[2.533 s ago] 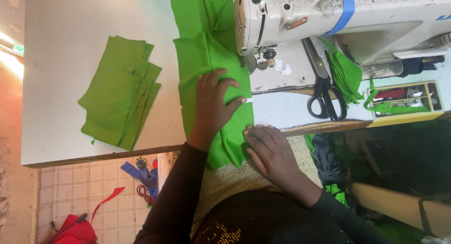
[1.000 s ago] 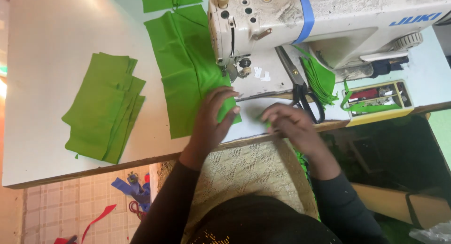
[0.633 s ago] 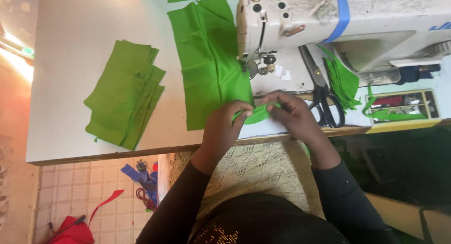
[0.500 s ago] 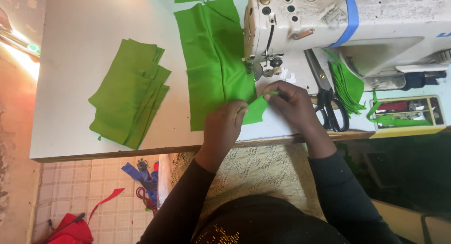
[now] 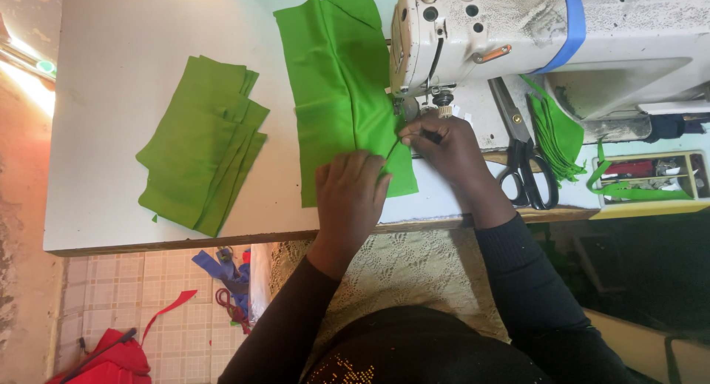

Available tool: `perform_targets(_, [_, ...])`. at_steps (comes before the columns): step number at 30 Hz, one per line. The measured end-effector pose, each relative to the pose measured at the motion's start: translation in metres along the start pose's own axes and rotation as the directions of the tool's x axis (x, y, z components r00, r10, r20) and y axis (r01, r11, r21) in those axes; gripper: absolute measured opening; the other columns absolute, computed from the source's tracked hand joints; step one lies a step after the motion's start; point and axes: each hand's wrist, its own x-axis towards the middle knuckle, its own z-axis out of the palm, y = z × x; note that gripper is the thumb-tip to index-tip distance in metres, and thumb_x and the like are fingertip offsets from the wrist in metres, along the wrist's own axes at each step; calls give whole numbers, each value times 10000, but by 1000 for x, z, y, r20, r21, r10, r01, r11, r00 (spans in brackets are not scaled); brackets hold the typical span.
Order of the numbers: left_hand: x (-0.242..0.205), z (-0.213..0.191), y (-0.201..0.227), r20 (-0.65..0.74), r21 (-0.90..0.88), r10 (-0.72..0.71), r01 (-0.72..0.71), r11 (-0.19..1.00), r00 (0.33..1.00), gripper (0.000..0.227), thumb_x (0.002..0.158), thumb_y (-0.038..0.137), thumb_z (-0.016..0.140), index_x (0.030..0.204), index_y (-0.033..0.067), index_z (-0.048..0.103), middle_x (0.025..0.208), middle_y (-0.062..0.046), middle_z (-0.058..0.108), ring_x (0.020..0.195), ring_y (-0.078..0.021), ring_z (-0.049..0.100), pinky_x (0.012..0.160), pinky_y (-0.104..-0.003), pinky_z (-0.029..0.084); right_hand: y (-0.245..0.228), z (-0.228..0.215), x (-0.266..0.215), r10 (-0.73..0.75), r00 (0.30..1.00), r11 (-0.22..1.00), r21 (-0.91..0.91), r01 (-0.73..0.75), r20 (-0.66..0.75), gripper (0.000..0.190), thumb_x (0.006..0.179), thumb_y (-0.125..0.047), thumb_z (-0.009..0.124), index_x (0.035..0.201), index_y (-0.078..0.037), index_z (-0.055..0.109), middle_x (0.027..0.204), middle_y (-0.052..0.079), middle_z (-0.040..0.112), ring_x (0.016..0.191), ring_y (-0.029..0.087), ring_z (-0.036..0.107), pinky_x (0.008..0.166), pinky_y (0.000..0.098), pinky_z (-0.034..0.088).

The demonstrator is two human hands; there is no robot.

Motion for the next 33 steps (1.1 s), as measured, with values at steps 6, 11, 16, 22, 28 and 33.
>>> perform_targets(6, [5, 56, -19, -78, -41, 243, -246, 968, 967, 281, 1014, 322, 639, 1254, 179, 677, 1253, -15, 676, 1261, -213, 598, 1196, -546, 288, 14, 4, 4, -12, 1000, 991, -134, 8, -26, 113, 904, -86, 797, 1015, -91, 812, 878, 187, 727, 820, 324, 685, 703, 415, 503])
perform_targets(11, [0, 52, -22, 30, -166, 173, -166, 972, 984, 345, 1067, 384, 529, 1302, 169, 662, 1342, -38, 652, 1307, -258, 586, 1191, -606, 274, 33, -3, -6, -163, 981, 850, -520, 84, -106, 131, 936, -130, 787, 1067, -128, 798, 955, 217, 692, 912, 423, 695, 765, 480, 555])
perform_targets(16, [2, 45, -21, 87, -213, 152, -131, 968, 985, 383, 1025, 411, 608, 1304, 155, 658, 1354, -53, 643, 1335, -279, 568, 1193, -632, 264, -11, 2, -22, -281, 959, 792, -574, 206, -43, 138, 997, -59, 697, 1051, -129, 803, 926, 150, 720, 900, 328, 715, 808, 378, 544])
perform_targets(22, [5, 55, -29, 84, -204, 166, -147, 968, 982, 387, 1011, 434, 624, 1318, 200, 650, 1344, -26, 637, 1338, -264, 561, 1213, -626, 226, 2, 11, -28, -418, 909, 591, -757, 279, 9, 244, 927, -106, 675, 1113, -224, 781, 1034, 36, 647, 945, 309, 655, 677, 420, 531])
perform_targets(28, [31, 66, -48, 38, -157, 181, -173, 972, 983, 387, 989, 451, 647, 1314, 241, 643, 1358, 2, 628, 1350, -246, 551, 1213, -615, 243, 18, 17, -7, -416, 908, 500, -847, 182, -51, 309, 896, -133, 698, 1171, -245, 783, 924, 28, 597, 842, 310, 608, 593, 437, 509])
perform_targets(33, [54, 85, -70, 38, -172, 209, -200, 965, 977, 381, 918, 402, 740, 1262, 269, 645, 1327, 42, 620, 1330, -222, 557, 1203, -603, 254, 33, 16, 15, -298, 952, 526, -845, 98, -76, 356, 851, -165, 694, 1172, -304, 762, 910, 43, 675, 960, 385, 647, 628, 497, 576])
